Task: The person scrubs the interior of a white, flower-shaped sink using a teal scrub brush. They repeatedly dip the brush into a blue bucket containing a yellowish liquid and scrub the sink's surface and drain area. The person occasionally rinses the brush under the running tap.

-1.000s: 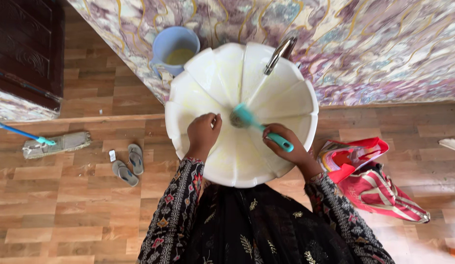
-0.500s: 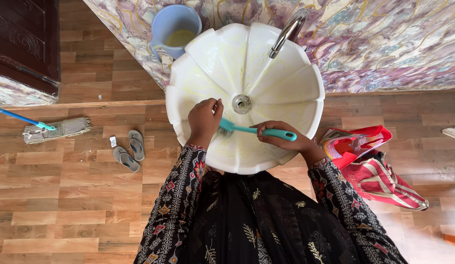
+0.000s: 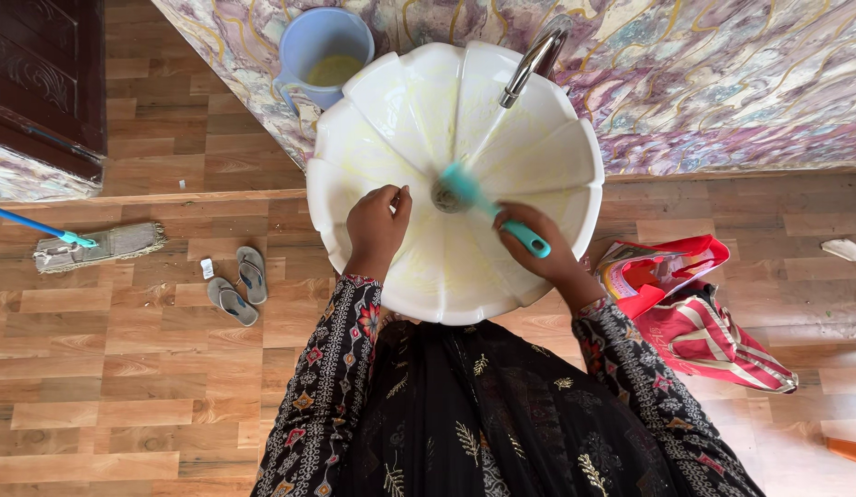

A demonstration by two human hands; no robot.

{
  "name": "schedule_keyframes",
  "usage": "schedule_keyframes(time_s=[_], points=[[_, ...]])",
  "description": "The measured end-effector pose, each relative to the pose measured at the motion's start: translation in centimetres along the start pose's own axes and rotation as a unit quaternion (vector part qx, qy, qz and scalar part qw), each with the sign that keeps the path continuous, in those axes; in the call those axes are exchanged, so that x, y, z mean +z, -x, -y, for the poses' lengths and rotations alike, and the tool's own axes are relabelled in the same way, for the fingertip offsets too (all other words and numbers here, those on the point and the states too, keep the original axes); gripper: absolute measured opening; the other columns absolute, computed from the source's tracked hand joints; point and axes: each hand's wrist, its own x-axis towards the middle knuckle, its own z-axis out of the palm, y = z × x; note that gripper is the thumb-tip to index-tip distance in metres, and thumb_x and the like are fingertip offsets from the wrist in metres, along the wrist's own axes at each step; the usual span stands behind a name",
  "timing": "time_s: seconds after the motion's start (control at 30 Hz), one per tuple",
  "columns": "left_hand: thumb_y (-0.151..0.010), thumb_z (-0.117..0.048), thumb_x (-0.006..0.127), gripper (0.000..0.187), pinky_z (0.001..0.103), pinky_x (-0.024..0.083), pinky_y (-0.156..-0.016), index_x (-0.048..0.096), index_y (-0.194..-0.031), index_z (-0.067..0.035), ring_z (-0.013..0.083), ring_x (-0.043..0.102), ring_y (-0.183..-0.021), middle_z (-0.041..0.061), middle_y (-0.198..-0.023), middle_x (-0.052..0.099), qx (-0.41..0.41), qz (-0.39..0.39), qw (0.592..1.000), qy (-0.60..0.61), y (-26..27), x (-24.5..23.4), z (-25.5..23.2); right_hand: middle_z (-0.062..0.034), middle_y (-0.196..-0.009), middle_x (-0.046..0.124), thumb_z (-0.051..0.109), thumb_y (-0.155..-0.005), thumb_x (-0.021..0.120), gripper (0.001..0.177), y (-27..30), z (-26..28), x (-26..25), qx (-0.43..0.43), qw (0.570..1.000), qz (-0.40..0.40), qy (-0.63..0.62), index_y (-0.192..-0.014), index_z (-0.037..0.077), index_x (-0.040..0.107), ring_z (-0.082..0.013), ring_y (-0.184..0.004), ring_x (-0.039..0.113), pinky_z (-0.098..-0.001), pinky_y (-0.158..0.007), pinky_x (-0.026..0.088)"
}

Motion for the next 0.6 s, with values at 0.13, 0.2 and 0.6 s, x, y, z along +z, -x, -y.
schedule_keyframes(time_s=[0.13, 0.2, 0.6], points=[[-0.098, -0.029, 0.067, 0.028, 0.040, 0.050, -0.058, 0.070, -0.079, -0.007, 0.0284, 0.067, -0.065, 0.007, -0.076, 0.071, 0.002, 0.005, 1.000, -0.008, -0.1, 0.1, 0.1, -0.0158, -0.118, 0.068, 0.004, -0.085, 0.070, 0.019, -0.1, -0.5, -0.1, -0.040, 0.991, -0.034, 0.121, -0.104, 0.002, 0.067, -0.0324, -0.127, 0.059, -0.0397, -0.099, 0.048], [-0.097, -0.029, 0.067, 0.028, 0.040, 0.050, -0.058, 0.070, -0.079, -0.008, 0.0274, 0.066, -0.063, 0.007, -0.077, 0.072, -0.011, 0.017, 1.000, 0.001, 0.0, 0.0, 0.0, -0.0109, -0.112, 0.068, 0.004, -0.092, 0.065, 0.015, -0.5, -1.5, -0.7, -0.028, 0.986, 0.125, -0.106, -0.107, 0.003, 0.066, -0.0274, -0.126, 0.062, -0.0384, -0.100, 0.049], [-0.097, -0.030, 0.067, 0.029, 0.039, 0.050, -0.056, 0.071, -0.080, -0.008, 0.0254, 0.066, -0.061, 0.007, -0.077, 0.072, -0.013, 0.035, 0.999, 0.007, 0.0, -0.1, -0.1, -0.0141, -0.115, 0.071, 0.006, -0.093, 0.067, 0.010, -0.9, -0.1, 0.0, 0.032, 0.977, 0.168, -0.131, -0.103, 0.006, 0.065, -0.0310, -0.143, 0.054, -0.0413, -0.104, 0.050]])
